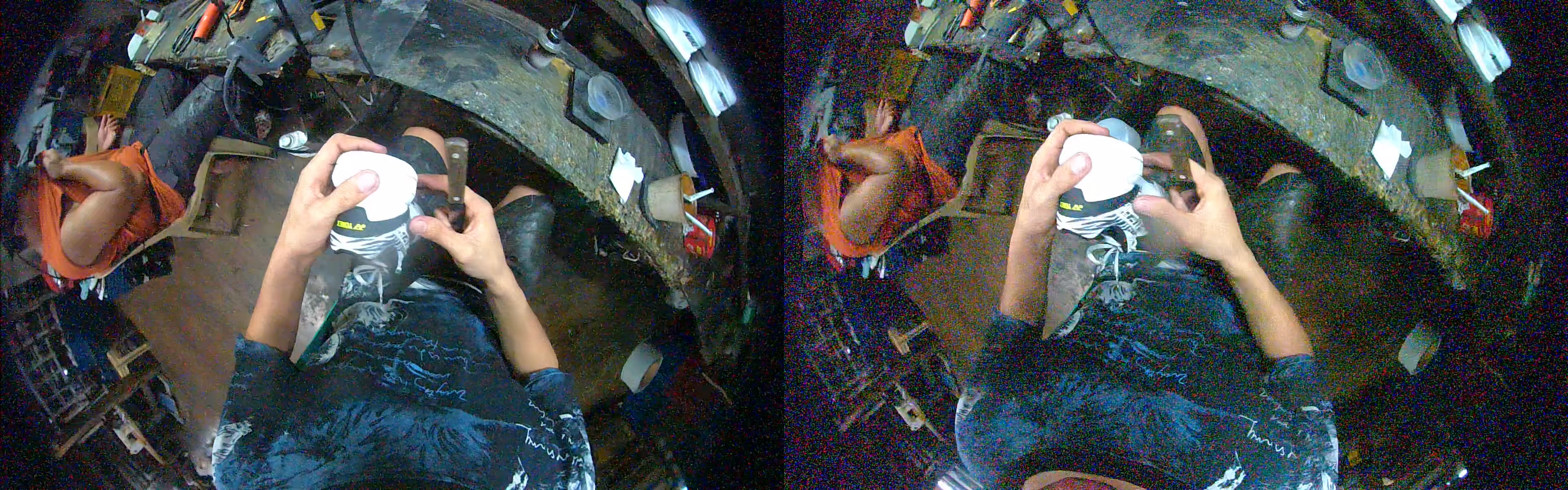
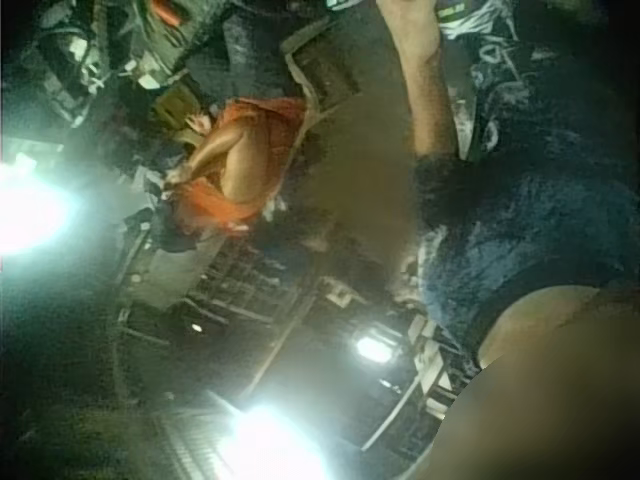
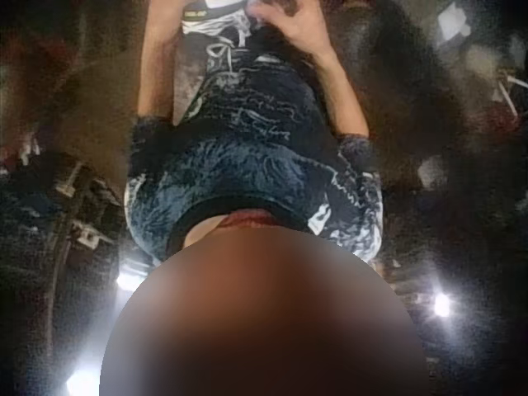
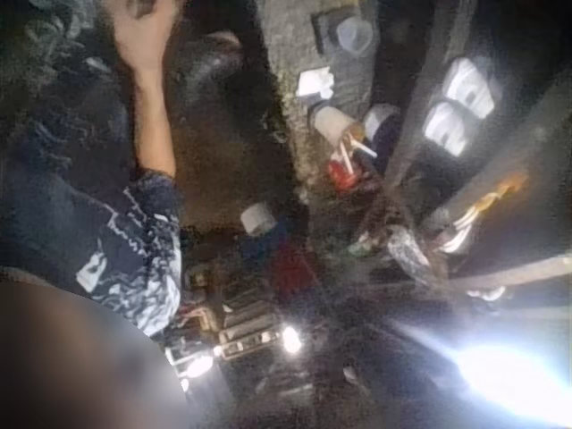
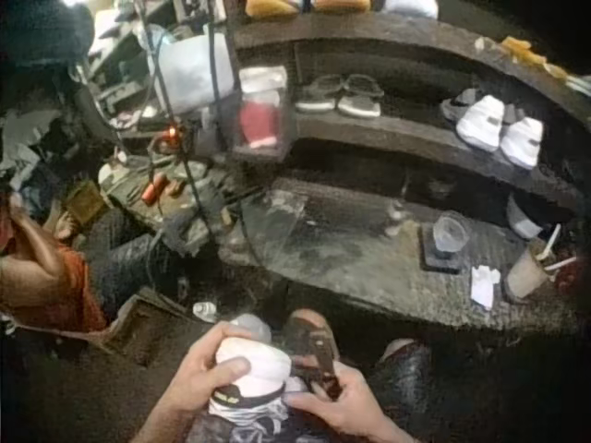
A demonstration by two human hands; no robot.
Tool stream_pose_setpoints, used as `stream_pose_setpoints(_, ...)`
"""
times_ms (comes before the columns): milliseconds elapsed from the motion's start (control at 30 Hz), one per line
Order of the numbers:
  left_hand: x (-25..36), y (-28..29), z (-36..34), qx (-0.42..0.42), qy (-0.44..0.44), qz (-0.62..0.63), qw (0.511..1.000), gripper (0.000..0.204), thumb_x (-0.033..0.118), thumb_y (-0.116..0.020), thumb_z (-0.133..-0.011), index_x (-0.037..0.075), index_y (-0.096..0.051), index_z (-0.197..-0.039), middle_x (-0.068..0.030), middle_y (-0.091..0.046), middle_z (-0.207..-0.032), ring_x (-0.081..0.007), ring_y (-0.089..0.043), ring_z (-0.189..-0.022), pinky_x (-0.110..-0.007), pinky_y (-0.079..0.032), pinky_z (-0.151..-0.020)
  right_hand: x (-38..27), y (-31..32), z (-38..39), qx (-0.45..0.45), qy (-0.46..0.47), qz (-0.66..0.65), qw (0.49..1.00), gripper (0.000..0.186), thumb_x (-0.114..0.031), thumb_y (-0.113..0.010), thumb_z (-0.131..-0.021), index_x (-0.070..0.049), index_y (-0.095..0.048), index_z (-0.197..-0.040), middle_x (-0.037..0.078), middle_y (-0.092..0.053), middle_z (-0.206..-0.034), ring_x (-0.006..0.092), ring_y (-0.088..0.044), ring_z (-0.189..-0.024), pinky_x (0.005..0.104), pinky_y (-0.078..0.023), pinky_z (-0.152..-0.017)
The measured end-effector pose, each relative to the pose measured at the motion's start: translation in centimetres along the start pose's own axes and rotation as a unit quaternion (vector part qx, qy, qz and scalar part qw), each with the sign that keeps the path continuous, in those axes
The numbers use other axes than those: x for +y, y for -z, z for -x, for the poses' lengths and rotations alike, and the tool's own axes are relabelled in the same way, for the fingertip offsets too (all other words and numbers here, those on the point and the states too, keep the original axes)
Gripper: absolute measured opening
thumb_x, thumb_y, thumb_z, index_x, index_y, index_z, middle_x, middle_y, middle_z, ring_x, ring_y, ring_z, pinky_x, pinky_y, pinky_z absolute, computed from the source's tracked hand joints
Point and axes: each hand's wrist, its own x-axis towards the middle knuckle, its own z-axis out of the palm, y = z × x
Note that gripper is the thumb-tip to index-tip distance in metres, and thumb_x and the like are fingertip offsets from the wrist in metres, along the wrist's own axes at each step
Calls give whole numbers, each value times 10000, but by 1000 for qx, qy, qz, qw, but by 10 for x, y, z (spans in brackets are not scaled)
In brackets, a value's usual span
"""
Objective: The person applies glue to the sole of a white athletic shoe using a small bottle and a metal tool, then presses the sole back onto the shoe. The person repeats the gluing and pressing steps on different sections of the sole and inspects the shoe afterward.
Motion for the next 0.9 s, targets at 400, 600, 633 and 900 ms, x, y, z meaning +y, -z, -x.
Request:
stream_pose_setpoints(400,4,-67,-50,52,71,173,981,454,461,-689,-1062,24,-658,-1182,-85,-710,-1057,-178,-653,-1052,-346,-508,-982,-6,22,-11,111,119,39,986,606,-148,-872,-832,37,-648,-1364,119,-753,-1225,196,-705,-1132,352,-541,-1030)
stream_pose_setpoints(600,-46,-68,-77,-24,127,118,985,645,652,-432,-1111,78,-713,-1198,-58,-745,-1095,-180,-666,-1080,-346,-481,-1006,41,93,3,64,-55,-275,958,488,-185,-676,-934,49,-655,-1362,143,-744,-1284,266,-725,-1156,392,-563,-1030)
stream_pose_setpoints(633,-58,-63,-79,-38,109,165,980,675,668,-401,-1112,72,-708,-1194,-63,-745,-1095,-178,-671,-1070,-349,-488,-999,54,105,7,105,-86,-276,952,632,-256,-683,-906,48,-577,-1450,193,-705,-1356,322,-700,-1228,449,-564,-1071)
stream_pose_setpoints(900,-174,-8,-40,102,67,-458,881,852,565,-596,-1058,-26,-371,-1630,-308,-431,-1640,-446,-411,-1536,-508,-324,-1278,107,127,4,32,-82,-363,928,1029,-491,-768,-868,-34,-313,-1670,303,-420,-1635,550,-607,-1309,673,-619,-958)
